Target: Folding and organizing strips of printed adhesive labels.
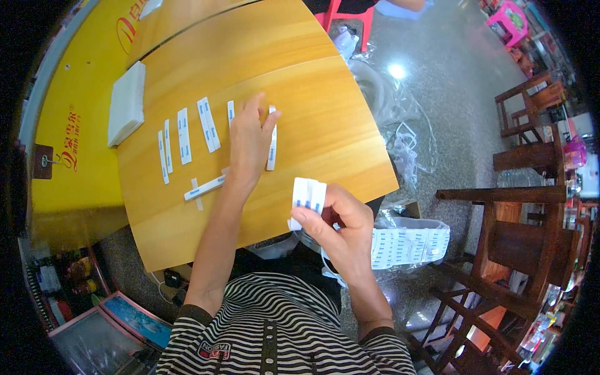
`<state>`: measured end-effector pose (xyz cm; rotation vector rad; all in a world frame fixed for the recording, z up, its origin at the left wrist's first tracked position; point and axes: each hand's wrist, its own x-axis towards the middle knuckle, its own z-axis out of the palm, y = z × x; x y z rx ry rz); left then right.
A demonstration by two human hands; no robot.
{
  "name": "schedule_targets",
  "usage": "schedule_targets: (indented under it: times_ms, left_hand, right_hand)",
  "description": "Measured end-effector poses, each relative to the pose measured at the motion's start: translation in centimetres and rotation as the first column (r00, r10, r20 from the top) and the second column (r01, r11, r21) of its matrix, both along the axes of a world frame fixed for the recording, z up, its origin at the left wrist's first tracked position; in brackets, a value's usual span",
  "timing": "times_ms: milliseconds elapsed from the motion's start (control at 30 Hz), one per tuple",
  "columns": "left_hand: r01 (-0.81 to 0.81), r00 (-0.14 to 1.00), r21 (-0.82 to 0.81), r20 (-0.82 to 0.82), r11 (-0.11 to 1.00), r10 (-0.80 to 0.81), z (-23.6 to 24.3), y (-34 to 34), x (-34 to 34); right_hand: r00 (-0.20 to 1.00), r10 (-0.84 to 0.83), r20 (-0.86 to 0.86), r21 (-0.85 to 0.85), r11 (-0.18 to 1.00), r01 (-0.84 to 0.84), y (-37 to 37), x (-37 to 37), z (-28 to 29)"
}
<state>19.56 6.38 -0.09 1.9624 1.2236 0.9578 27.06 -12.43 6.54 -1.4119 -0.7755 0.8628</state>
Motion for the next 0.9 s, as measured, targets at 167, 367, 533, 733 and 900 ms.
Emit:
schedule_targets:
  times_ms: [167,367,533,733,900]
  left_hand:
    - [0.232,0.950,-0.211,0.259,0.950,-0.174,5.0,-4.5,-1.6]
    - [0.515,0.810,-0.256,0.460,0.818,-0.365,4.6,-6.9,-3.9]
    - [0.495,0.856,-0.181,0.274,0.850,-0.439,5.6,-6.4,-4.4]
    - [0.569,0.809,-0.095,0.242,0.817,-0.535,5.7,-6.8,-4.6]
    - [0.582,0.781,0.319,0.039,0.748,-0.624,5.1,-7.6,-4.2]
  right_hand:
    - [0.994,-0.074,0.081,0.044,0.997,0.071,1.1,1.4,-2.5]
    - [0.910,0.005,0.415,-0.039,0.999,0.013,1.8,1.0,-1.0]
    - [0.983,0.091,0.158,-0.078,0.994,-0.079,1.8,1.5,-1.4]
    - [0.956,0.169,-0.239,-0.011,0.984,-0.176,1.5,1.4,-2.1]
    - [0.813,-0.066,-0.578,-0.090,0.996,0.016,2.0,0.5,-2.8]
